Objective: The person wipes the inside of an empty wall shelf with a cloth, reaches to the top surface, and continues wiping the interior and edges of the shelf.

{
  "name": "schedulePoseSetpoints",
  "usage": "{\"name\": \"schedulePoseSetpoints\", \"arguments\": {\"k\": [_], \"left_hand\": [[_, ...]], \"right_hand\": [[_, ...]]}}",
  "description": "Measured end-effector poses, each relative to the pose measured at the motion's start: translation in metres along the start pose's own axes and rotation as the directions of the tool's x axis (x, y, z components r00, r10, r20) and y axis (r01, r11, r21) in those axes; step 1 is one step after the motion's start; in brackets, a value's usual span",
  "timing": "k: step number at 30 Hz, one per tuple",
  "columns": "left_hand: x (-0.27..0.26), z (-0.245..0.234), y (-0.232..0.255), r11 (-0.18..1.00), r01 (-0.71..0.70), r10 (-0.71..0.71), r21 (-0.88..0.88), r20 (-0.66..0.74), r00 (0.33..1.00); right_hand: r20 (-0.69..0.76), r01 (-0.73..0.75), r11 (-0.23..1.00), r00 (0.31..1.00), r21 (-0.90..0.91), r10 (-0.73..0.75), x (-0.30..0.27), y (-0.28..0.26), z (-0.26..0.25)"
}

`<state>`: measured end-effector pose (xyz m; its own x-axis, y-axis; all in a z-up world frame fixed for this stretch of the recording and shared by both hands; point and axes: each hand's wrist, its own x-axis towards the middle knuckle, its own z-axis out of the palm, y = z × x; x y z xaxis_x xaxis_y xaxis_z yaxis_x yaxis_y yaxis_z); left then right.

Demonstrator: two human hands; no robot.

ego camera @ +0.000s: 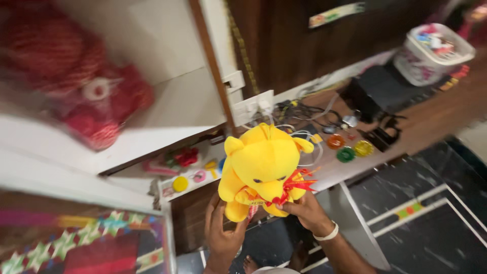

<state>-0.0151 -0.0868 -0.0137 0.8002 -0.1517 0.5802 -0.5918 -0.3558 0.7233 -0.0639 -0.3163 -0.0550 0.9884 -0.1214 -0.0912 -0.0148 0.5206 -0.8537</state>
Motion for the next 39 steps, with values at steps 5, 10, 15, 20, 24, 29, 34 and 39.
{"name": "schedulePoseSetpoints", "arguments": {"k": [5, 10, 15, 20, 24, 29, 34, 39], "left_hand": [[0.008, 0.038, 0.007, 0.996, 0.035, -0.026, -0.086, 0.107, 0.994], [-0.003, 0.088, -0.007, 0.990, -0.110, 0.124, -0.086, 0.168, 0.978], [-0.016, 0.140, -0.008, 0.973, -0.227, 0.233, -0.049, 0.240, 0.943], [-0.015, 0.188, 0.011, 0.977, -0.035, 0.122, -0.209, 0.421, 0.899], [-0.009, 0.228, 0.027, 0.959, -0.042, 0.183, -0.280, 0.499, 0.847], [-0.006, 0.272, 0.048, 0.933, -0.021, 0.242, -0.359, 0.583, 0.776], [0.000, 0.309, 0.083, 0.901, 0.066, 0.282, -0.428, 0.695, 0.661], [0.009, 0.338, 0.113, 0.841, 0.158, 0.357, -0.518, 0.750, 0.557]], "right_hand": [[-0.176, -0.028, 0.994, 0.984, -0.107, 0.009, -0.012, -0.005, -0.036], [-0.366, -0.155, 0.954, 0.929, -0.256, 0.053, -0.035, -0.007, -0.067], [-0.496, -0.055, 0.982, 0.867, -0.183, -0.044, -0.056, -0.017, -0.090], [-0.646, -0.140, 0.969, 0.763, -0.205, -0.027, -0.069, -0.024, -0.134], [-0.696, -0.049, 0.975, 0.709, -0.215, -0.118, -0.081, -0.036, -0.177], [-0.694, 0.039, 0.961, 0.684, -0.274, -0.226, -0.093, -0.073, -0.217], [-0.790, 0.092, 0.951, 0.537, -0.295, -0.297, -0.100, -0.126, -0.258], [-0.783, 0.155, 0.936, 0.514, -0.316, -0.349, -0.114, -0.139, -0.337]]}}
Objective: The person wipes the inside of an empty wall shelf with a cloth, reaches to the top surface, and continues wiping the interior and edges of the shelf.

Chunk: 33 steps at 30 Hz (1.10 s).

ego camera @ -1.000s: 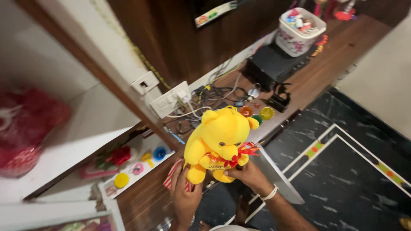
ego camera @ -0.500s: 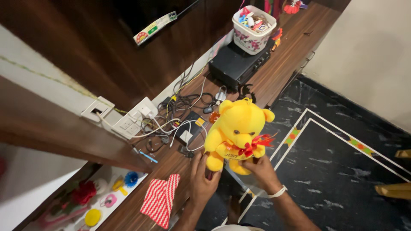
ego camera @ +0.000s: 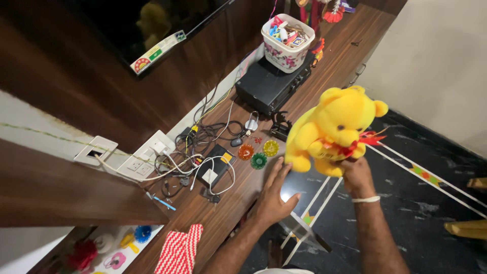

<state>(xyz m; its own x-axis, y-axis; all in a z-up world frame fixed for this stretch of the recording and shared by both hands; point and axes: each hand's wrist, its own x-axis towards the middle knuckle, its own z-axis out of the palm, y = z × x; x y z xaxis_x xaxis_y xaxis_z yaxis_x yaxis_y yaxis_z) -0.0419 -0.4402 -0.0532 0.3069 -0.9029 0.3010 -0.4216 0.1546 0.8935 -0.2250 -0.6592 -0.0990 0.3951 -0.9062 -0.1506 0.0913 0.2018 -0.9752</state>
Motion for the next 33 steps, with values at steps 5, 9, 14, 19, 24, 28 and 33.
{"name": "schedulePoseSetpoints", "arguments": {"k": [5, 9, 14, 19, 24, 28, 33], "left_hand": [[0.013, 0.010, -0.013, 0.999, 0.035, -0.035, 0.002, 0.052, 0.998], [0.016, 0.015, -0.028, 0.991, 0.136, -0.137, 0.010, 0.074, 0.988], [0.034, 0.025, -0.056, 0.972, 0.227, -0.224, -0.061, 0.062, 0.973], [0.060, 0.040, -0.100, 0.882, 0.404, -0.389, -0.245, 0.109, 0.915], [0.073, 0.056, -0.128, 0.839, 0.460, -0.445, -0.292, 0.118, 0.888], [0.070, 0.068, -0.132, 0.833, 0.449, -0.427, -0.324, 0.141, 0.893], [0.062, 0.074, -0.126, 0.817, 0.514, -0.485, -0.263, 0.171, 0.858]], "right_hand": [[-0.086, 0.058, 0.992, 0.995, 0.112, -0.048, 0.067, 0.033, -0.044], [-0.182, 0.077, 0.992, 0.982, 0.103, -0.058, 0.121, 0.057, -0.050], [-0.317, 0.000, 1.000, 0.948, -0.011, -0.003, 0.176, 0.095, -0.029], [-0.420, -0.152, 0.984, 0.890, 0.088, 0.175, 0.211, 0.141, 0.003], [-0.323, 0.056, 0.969, 0.946, 0.241, 0.026, 0.233, 0.185, 0.018], [-0.242, 0.097, 0.966, 0.969, 0.241, -0.037, 0.238, 0.198, 0.022], [-0.220, 0.156, 0.983, 0.966, 0.094, -0.132, 0.242, 0.199, 0.028]]}}
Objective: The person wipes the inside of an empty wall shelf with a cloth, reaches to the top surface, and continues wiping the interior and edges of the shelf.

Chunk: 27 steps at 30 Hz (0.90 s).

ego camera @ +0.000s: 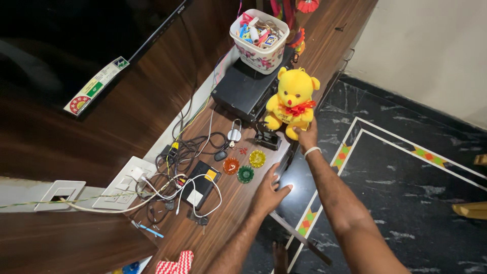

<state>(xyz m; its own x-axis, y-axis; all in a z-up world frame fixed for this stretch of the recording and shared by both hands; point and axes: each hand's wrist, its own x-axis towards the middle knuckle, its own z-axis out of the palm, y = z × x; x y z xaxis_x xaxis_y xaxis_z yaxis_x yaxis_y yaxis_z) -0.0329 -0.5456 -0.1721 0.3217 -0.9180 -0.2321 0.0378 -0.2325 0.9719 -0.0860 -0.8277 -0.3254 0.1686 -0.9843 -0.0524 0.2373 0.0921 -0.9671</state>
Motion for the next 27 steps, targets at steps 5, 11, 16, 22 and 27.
{"name": "schedulePoseSetpoints", "arguments": {"k": [5, 11, 16, 22, 27], "left_hand": [[-0.006, -0.003, 0.001, 0.999, 0.043, -0.043, 0.003, -0.005, 0.999], [-0.006, -0.008, 0.006, 0.993, 0.119, -0.119, -0.012, -0.046, 0.992], [-0.012, -0.013, 0.002, 0.988, 0.156, -0.156, -0.002, -0.061, 0.986], [-0.026, -0.018, -0.004, 0.992, 0.118, -0.120, -0.034, -0.068, 0.990], [-0.031, -0.021, -0.023, 0.991, 0.094, -0.102, -0.099, -0.075, 0.992]], "right_hand": [[0.010, 0.029, 0.985, 1.000, -0.168, -0.027, 0.010, -0.003, 0.001], [0.126, -0.086, 0.977, 0.986, -0.193, 0.112, 0.004, -0.039, -0.001], [0.101, -0.264, 0.958, 0.956, -0.113, 0.276, -0.011, -0.064, -0.009], [0.138, -0.242, 0.943, 0.951, -0.229, 0.278, -0.010, -0.059, -0.024], [-0.008, -0.280, 0.958, 0.960, -0.066, 0.280, -0.028, -0.051, -0.040]]}}
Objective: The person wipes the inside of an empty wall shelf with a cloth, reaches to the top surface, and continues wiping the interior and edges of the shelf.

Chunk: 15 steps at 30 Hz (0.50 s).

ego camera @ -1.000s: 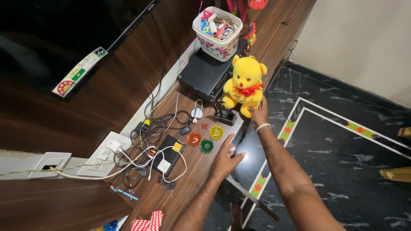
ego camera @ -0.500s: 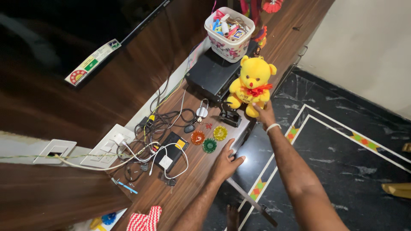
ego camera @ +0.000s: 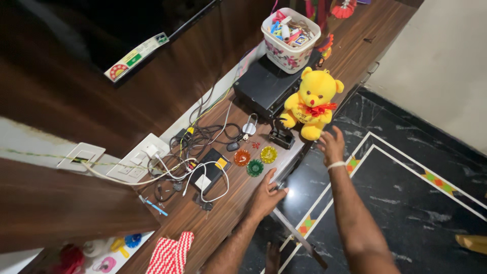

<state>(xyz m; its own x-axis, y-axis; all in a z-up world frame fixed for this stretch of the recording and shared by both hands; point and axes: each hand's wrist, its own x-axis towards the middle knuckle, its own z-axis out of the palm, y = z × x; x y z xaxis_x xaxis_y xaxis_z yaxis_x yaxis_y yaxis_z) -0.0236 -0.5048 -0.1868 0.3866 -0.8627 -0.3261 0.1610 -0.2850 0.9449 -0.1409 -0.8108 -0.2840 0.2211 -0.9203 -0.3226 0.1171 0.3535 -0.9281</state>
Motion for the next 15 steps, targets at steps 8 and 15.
{"name": "schedulePoseSetpoints", "arguments": {"k": [8, 15], "left_hand": [[0.015, -0.013, -0.035, 0.977, -0.141, 0.111, -0.160, -0.186, 0.976], [-0.032, -0.051, -0.037, 0.919, -0.377, 0.315, -0.114, -0.360, 0.878]], "right_hand": [[0.261, 0.523, 0.833, 0.842, -0.179, -0.472, -0.165, 0.068, 0.060], [0.636, 0.531, 0.839, 0.689, -0.117, -0.348, -0.282, 0.065, 0.135]]}}
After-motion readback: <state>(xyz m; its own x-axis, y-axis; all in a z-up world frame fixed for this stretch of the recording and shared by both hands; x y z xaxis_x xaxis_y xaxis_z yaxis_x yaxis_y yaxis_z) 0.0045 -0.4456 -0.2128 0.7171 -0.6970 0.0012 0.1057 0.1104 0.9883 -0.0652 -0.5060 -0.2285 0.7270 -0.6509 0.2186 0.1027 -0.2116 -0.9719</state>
